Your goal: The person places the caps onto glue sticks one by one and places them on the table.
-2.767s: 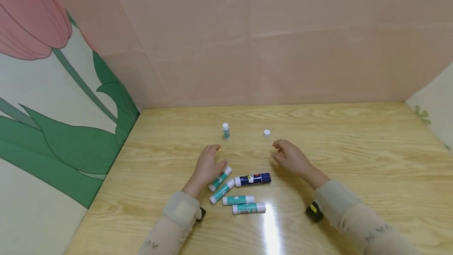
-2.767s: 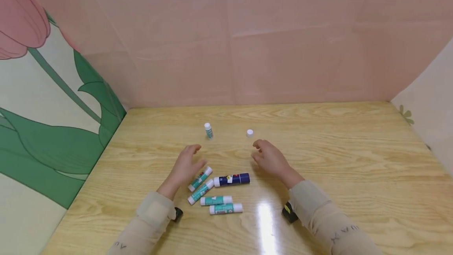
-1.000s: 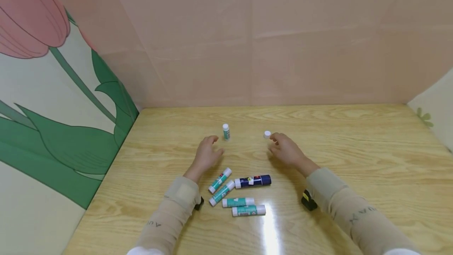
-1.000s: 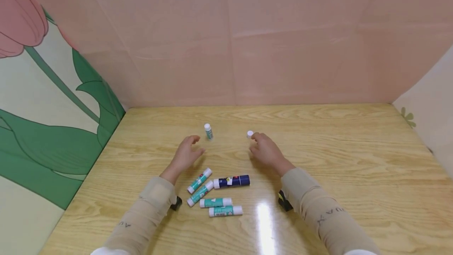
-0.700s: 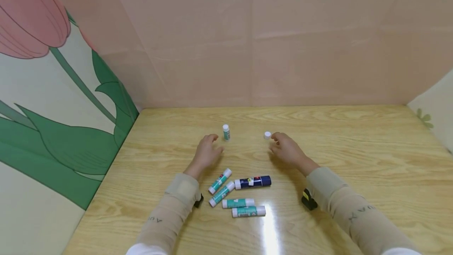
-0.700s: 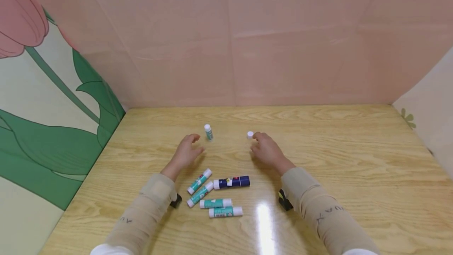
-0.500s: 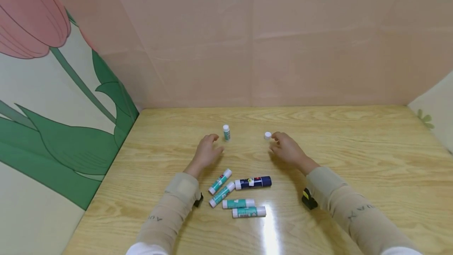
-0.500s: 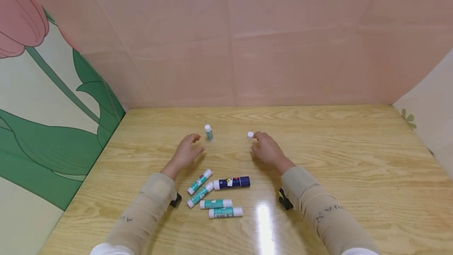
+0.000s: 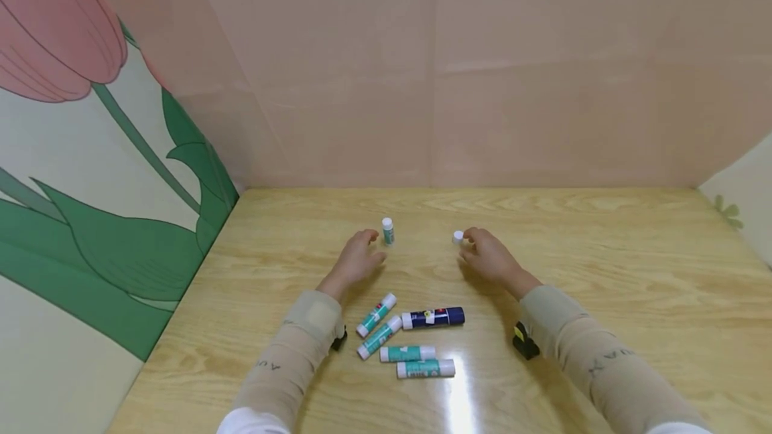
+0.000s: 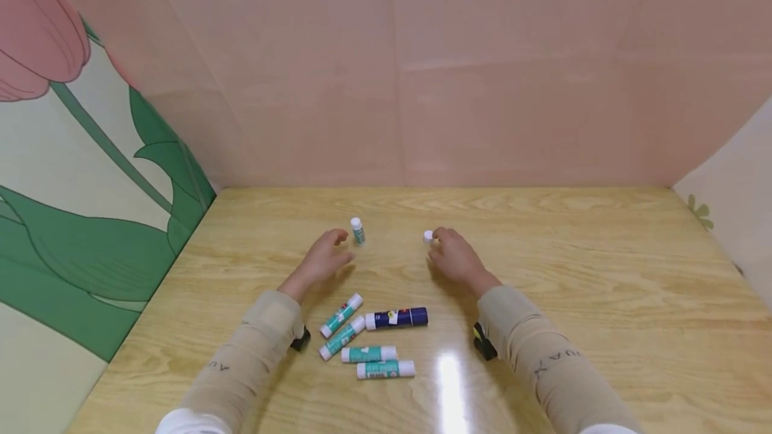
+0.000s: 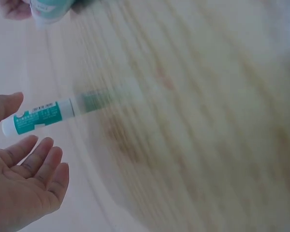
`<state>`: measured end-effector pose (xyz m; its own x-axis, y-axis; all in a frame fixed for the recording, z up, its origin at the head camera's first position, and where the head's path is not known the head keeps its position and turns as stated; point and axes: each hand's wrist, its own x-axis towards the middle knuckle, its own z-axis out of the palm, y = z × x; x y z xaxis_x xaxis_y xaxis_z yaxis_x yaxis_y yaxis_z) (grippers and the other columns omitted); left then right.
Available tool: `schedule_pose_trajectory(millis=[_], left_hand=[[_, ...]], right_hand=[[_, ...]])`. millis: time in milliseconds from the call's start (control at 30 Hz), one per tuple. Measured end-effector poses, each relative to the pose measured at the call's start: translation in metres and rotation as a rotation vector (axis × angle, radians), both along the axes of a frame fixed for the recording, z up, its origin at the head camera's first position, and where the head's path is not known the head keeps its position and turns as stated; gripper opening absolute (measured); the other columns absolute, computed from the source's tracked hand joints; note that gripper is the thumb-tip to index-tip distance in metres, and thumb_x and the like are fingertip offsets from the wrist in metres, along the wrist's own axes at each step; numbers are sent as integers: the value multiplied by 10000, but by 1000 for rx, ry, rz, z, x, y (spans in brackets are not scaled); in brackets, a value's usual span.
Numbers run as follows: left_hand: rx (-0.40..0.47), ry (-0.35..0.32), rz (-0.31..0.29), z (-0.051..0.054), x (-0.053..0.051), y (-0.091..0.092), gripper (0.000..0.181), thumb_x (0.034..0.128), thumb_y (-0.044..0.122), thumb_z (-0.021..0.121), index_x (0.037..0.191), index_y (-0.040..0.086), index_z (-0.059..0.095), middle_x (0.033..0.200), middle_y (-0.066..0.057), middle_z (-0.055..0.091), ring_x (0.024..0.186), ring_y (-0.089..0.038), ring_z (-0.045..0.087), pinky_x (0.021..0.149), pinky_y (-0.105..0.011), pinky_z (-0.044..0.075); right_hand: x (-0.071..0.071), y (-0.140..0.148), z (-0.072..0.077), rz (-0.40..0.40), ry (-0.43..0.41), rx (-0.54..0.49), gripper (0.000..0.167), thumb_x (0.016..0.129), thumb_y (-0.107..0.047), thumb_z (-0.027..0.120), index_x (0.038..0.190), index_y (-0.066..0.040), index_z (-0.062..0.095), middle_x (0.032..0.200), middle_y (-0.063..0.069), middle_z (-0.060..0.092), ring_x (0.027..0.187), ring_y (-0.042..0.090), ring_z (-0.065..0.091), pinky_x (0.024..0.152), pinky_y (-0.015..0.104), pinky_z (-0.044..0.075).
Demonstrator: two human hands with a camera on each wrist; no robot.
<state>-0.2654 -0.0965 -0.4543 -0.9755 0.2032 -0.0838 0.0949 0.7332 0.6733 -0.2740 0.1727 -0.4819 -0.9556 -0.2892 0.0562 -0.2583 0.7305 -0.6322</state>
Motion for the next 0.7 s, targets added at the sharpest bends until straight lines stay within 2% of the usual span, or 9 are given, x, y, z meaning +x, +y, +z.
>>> schedule_pose_trajectory(millis=[100,267,500,600,700], left_hand=[[0,-4,-9,-1,-4,0,469,815,169,593,1212,-2,411,1178,-133,453,1073,-266,429,885,-358,359],[51,7,5,2,-13,-1,468,813,176,597,1205,-6,418,1178,-140,453,1072,-276,428,875,-378,364],[78,-19,10,6,-19,0,474,815,181,595,1215,5,412,1196,-128,444,1092,-271,414,882,-380,357],[71,-19,4,6,-20,1,466,817,183,592,1211,6,417,1191,-125,449,1086,-269,418,880,-379,358],[71,-30,3,6,-22,1,466,821,192,588,1216,17,415,1196,-111,448,1091,-260,415,883,-377,355]], right_hand=[[1,1,0,4,3,9,341,804,-77,566,1071,102,450,996,263,487,891,357,489,762,477,402],[0,1,2,-1,-1,28,349,809,-86,559,1082,99,446,976,243,486,861,327,493,743,461,413],[-1,1,5,5,39,51,359,803,-82,570,1093,90,449,933,204,478,726,243,452,632,376,405],[-1,0,5,13,65,63,378,801,-81,573,1114,84,440,984,225,468,721,243,450,628,374,398],[-1,-1,4,22,82,66,401,803,-80,574,1141,85,433,1054,257,452,779,279,473,681,411,411]])
